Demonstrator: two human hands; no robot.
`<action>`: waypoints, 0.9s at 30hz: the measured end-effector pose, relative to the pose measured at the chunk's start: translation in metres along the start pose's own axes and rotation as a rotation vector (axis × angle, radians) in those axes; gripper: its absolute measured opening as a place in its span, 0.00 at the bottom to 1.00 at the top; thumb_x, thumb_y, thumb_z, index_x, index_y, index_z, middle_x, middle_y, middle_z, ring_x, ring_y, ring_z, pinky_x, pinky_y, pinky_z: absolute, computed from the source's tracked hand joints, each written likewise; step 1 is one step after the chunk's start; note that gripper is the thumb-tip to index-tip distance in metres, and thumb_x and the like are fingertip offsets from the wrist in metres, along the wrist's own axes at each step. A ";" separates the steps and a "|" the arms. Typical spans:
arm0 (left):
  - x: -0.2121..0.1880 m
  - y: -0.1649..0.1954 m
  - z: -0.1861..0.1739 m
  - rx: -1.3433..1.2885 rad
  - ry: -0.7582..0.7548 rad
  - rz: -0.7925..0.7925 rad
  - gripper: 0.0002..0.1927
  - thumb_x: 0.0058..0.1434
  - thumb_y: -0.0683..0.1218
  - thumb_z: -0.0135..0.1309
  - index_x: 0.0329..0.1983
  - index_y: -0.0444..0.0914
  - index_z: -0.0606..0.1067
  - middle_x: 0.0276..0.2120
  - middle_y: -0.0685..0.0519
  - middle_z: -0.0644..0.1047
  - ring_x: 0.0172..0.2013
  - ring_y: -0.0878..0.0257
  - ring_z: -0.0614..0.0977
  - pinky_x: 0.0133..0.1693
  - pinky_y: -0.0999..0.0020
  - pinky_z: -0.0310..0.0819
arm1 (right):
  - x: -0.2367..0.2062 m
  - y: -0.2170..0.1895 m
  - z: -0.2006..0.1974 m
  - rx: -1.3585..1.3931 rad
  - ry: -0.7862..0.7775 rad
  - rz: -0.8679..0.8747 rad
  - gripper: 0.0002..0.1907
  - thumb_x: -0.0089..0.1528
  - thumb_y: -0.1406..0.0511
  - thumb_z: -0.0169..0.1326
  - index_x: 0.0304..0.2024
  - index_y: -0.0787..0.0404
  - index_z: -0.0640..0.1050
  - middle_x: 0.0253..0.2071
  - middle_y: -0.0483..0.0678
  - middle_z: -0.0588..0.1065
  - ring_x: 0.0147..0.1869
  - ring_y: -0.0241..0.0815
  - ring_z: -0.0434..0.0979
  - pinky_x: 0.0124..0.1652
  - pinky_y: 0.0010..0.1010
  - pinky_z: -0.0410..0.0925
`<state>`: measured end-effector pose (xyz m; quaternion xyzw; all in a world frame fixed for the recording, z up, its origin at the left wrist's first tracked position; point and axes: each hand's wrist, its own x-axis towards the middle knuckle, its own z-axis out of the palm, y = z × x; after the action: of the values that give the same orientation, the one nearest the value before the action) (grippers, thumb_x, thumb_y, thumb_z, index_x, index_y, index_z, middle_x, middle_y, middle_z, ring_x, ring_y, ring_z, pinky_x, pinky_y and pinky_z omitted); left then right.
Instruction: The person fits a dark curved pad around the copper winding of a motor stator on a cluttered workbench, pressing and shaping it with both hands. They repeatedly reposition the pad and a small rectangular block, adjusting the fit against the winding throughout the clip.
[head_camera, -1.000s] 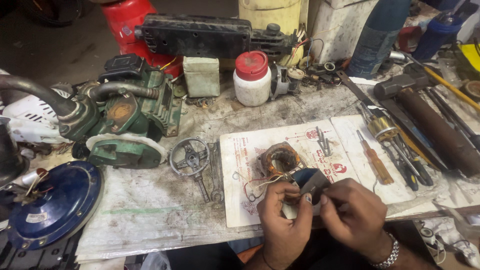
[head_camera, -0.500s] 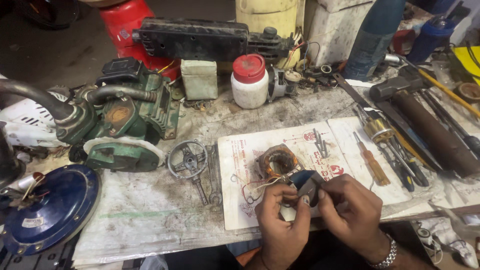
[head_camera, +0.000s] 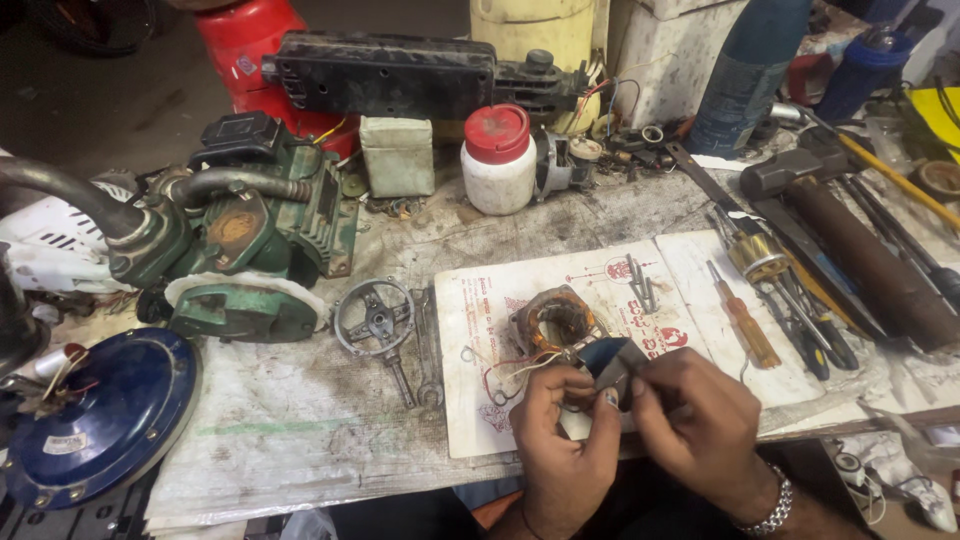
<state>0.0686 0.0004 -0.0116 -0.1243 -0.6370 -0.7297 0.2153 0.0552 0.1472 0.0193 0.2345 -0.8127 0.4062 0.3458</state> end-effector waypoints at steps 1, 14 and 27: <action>0.000 0.000 0.000 0.006 0.003 0.004 0.12 0.61 0.33 0.60 0.45 0.31 0.71 0.34 0.49 0.79 0.35 0.67 0.81 0.39 0.73 0.76 | 0.000 -0.001 0.000 0.010 0.019 0.039 0.05 0.57 0.74 0.59 0.34 0.68 0.76 0.28 0.50 0.77 0.26 0.37 0.78 0.26 0.25 0.68; -0.001 -0.001 0.000 0.013 0.010 -0.025 0.12 0.61 0.33 0.60 0.45 0.31 0.71 0.34 0.49 0.79 0.34 0.68 0.80 0.37 0.73 0.76 | -0.001 0.000 -0.002 0.003 0.016 -0.099 0.05 0.55 0.73 0.59 0.33 0.68 0.76 0.28 0.50 0.77 0.25 0.36 0.76 0.24 0.25 0.66; 0.000 0.002 0.001 0.004 0.006 -0.012 0.12 0.61 0.33 0.59 0.45 0.31 0.71 0.34 0.49 0.79 0.35 0.67 0.81 0.38 0.73 0.76 | 0.001 -0.001 -0.001 0.003 0.014 0.030 0.05 0.56 0.75 0.59 0.33 0.68 0.76 0.28 0.49 0.77 0.25 0.34 0.77 0.24 0.24 0.67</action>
<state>0.0692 0.0008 -0.0097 -0.1180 -0.6384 -0.7301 0.2133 0.0552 0.1474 0.0206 0.2199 -0.8131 0.4140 0.3451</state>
